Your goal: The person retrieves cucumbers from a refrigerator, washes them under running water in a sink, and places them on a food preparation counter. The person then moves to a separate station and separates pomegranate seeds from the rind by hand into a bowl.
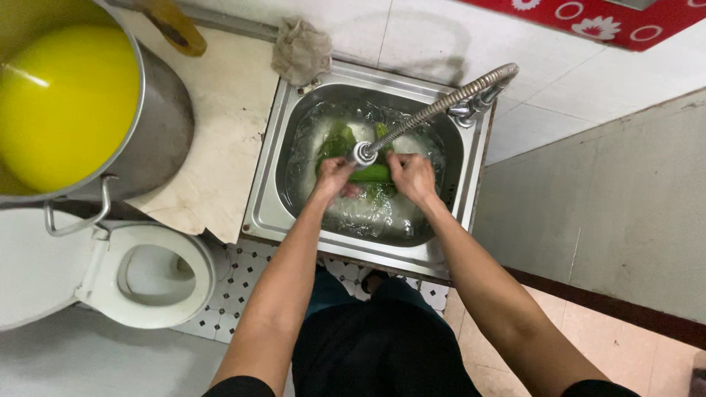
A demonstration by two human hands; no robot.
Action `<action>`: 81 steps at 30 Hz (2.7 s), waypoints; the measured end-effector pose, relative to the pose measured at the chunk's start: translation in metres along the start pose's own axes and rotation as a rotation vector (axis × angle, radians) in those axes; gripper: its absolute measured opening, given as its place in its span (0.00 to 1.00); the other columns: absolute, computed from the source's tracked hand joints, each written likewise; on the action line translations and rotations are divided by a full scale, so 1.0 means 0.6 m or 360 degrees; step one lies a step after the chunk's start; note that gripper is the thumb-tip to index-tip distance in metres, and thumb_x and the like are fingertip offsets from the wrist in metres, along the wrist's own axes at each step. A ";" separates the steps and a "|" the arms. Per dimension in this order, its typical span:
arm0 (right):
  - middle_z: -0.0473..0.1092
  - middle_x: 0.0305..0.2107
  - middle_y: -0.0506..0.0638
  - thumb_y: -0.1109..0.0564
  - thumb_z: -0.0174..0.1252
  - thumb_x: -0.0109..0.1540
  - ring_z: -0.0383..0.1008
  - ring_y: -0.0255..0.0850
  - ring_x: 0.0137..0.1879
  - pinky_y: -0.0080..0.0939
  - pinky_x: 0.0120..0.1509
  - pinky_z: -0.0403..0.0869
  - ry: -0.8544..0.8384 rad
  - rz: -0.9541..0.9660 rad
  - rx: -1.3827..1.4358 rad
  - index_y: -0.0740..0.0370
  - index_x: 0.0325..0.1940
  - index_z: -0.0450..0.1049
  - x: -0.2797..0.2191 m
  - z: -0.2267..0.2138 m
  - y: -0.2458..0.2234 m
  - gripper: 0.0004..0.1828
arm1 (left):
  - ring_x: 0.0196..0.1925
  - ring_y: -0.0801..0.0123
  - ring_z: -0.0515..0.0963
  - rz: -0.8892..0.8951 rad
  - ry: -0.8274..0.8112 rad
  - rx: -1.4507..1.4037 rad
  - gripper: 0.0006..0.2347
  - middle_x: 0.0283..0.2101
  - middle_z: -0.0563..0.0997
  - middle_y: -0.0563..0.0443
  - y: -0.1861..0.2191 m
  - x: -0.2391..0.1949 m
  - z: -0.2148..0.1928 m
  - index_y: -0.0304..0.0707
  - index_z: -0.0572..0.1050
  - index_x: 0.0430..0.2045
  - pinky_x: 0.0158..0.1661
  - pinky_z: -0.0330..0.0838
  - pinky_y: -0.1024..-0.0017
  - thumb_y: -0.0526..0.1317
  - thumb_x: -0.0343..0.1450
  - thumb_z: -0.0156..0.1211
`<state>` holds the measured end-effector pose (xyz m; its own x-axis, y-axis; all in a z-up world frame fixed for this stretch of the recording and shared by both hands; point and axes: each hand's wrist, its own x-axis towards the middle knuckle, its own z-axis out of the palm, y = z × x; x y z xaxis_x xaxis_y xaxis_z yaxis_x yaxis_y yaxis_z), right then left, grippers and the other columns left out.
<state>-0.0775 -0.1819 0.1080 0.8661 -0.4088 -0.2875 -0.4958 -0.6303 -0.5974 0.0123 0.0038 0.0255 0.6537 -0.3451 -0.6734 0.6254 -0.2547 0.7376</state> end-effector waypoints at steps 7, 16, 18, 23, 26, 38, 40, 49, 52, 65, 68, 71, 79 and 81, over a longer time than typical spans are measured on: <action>0.63 0.65 0.67 0.62 0.54 0.71 0.78 0.61 0.59 0.50 0.62 0.79 0.1292 -0.0616 -0.0085 0.67 0.69 0.68 0.000 -0.041 -0.027 0.21 | 0.17 0.78 0.64 -0.0285 -0.0682 0.0133 0.24 0.28 0.74 0.50 0.033 -0.052 -0.062 0.36 0.68 0.61 0.18 0.61 0.76 0.56 0.78 0.51; 0.45 0.76 0.68 0.67 0.51 0.65 0.75 0.62 0.41 0.55 0.38 0.74 0.1058 -0.0167 -0.0147 0.68 0.81 0.43 0.003 -0.049 -0.099 0.42 | 0.16 0.75 0.65 -0.0219 -0.0856 -0.0323 0.18 0.23 0.76 0.52 0.042 -0.023 -0.110 0.36 0.71 0.40 0.16 0.56 0.75 0.53 0.78 0.42; 0.47 0.73 0.71 0.69 0.50 0.62 0.75 0.60 0.38 0.53 0.32 0.74 0.1151 -0.0221 -0.0049 0.72 0.78 0.47 0.001 -0.032 -0.097 0.40 | 0.16 0.74 0.62 -0.0110 -0.0711 -0.0244 0.16 0.21 0.74 0.53 0.034 -0.019 -0.111 0.43 0.71 0.41 0.15 0.55 0.74 0.55 0.78 0.44; 0.76 0.28 0.65 0.65 0.57 0.60 0.79 0.56 0.31 0.53 0.43 0.78 0.0396 -0.0322 -0.0147 0.67 0.37 0.78 -0.028 0.106 -0.047 0.05 | 0.26 0.70 0.78 -0.0126 -0.0451 -0.0390 0.21 0.26 0.78 0.51 0.040 0.008 -0.114 0.37 0.73 0.42 0.27 0.71 0.70 0.58 0.77 0.48; 0.77 0.31 0.64 0.56 0.56 0.60 0.81 0.56 0.39 0.51 0.46 0.80 -0.0251 -0.0240 -0.0789 0.65 0.38 0.80 -0.011 0.210 0.015 0.11 | 0.33 0.71 0.83 -0.0194 -0.0544 -0.0603 0.21 0.33 0.83 0.53 0.035 0.023 -0.113 0.39 0.76 0.48 0.34 0.76 0.67 0.56 0.75 0.49; 0.75 0.45 0.59 0.54 0.41 0.67 0.75 0.52 0.51 0.49 0.57 0.72 0.0108 -0.0272 -0.0048 0.60 0.50 0.73 0.108 0.332 0.103 0.17 | 0.29 0.65 0.82 -0.0214 -0.0501 -0.0563 0.19 0.31 0.82 0.47 0.023 0.031 -0.112 0.35 0.77 0.39 0.30 0.77 0.65 0.55 0.73 0.54; 0.76 0.43 0.57 0.50 0.46 0.68 0.75 0.50 0.49 0.49 0.56 0.72 0.0128 0.0111 0.0414 0.60 0.48 0.73 0.093 0.314 0.072 0.15 | 0.30 0.66 0.83 -0.0221 -0.0476 -0.0529 0.18 0.31 0.81 0.48 0.027 0.021 -0.112 0.37 0.77 0.40 0.30 0.77 0.66 0.54 0.72 0.54; 0.78 0.40 0.57 0.53 0.60 0.60 0.80 0.51 0.45 0.47 0.51 0.77 0.0039 -0.0062 -0.0163 0.57 0.48 0.78 0.037 0.174 -0.046 0.14 | 0.27 0.66 0.81 -0.0172 -0.0397 -0.0569 0.16 0.30 0.81 0.49 0.035 0.007 -0.114 0.37 0.77 0.40 0.28 0.76 0.66 0.52 0.71 0.57; 0.80 0.39 0.56 0.52 0.68 0.54 0.82 0.47 0.44 0.43 0.52 0.78 0.0198 -0.0057 0.0109 0.60 0.47 0.79 0.013 0.120 -0.057 0.19 | 0.26 0.67 0.79 -0.0143 -0.0351 -0.0486 0.19 0.30 0.79 0.48 0.034 0.015 -0.113 0.35 0.77 0.39 0.27 0.73 0.67 0.54 0.73 0.57; 0.72 0.57 0.66 0.27 0.51 0.66 0.71 0.57 0.62 0.57 0.65 0.69 -0.0564 0.0373 0.0228 0.60 0.75 0.56 0.013 0.198 0.028 0.45 | 0.45 0.63 0.76 -0.0365 -0.0794 -0.0636 0.24 0.46 0.79 0.51 0.014 0.020 -0.097 0.44 0.71 0.57 0.48 0.72 0.52 0.58 0.74 0.50; 0.70 0.60 0.64 0.24 0.51 0.60 0.70 0.58 0.64 0.59 0.64 0.71 -0.0778 0.0599 0.0459 0.57 0.75 0.58 -0.009 0.179 -0.013 0.49 | 0.52 0.55 0.79 -0.0285 -0.0937 -0.0726 0.24 0.58 0.78 0.49 0.018 0.010 -0.100 0.46 0.70 0.60 0.55 0.72 0.57 0.58 0.74 0.50; 0.67 0.63 0.61 0.20 0.50 0.56 0.69 0.51 0.67 0.55 0.64 0.72 -0.0941 0.0489 0.0389 0.52 0.74 0.62 -0.032 0.147 -0.049 0.51 | 0.57 0.53 0.80 -0.0412 -0.0943 -0.0665 0.29 0.61 0.74 0.40 0.026 -0.001 -0.097 0.36 0.70 0.60 0.55 0.74 0.57 0.61 0.74 0.46; 0.67 0.66 0.62 0.19 0.49 0.54 0.68 0.55 0.70 0.54 0.73 0.66 -0.1289 0.0084 0.0143 0.53 0.72 0.66 -0.077 0.145 -0.082 0.53 | 0.59 0.52 0.79 -0.0383 -0.1012 -0.0631 0.31 0.60 0.75 0.35 0.038 -0.008 -0.092 0.35 0.67 0.64 0.56 0.77 0.56 0.61 0.74 0.47; 0.59 0.70 0.62 0.17 0.46 0.56 0.59 0.54 0.74 0.53 0.77 0.59 -0.1269 0.0063 0.0025 0.54 0.76 0.59 -0.077 0.172 -0.088 0.55 | 0.57 0.52 0.80 -0.0304 -0.0932 -0.0605 0.30 0.57 0.77 0.37 0.035 -0.007 -0.090 0.36 0.66 0.64 0.54 0.78 0.56 0.60 0.73 0.49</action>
<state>-0.0846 -0.0615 0.0753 0.6350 0.1682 -0.7540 -0.5315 -0.6133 -0.5843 0.0455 0.0488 0.0414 0.2489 -0.7806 -0.5734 0.8806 -0.0640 0.4695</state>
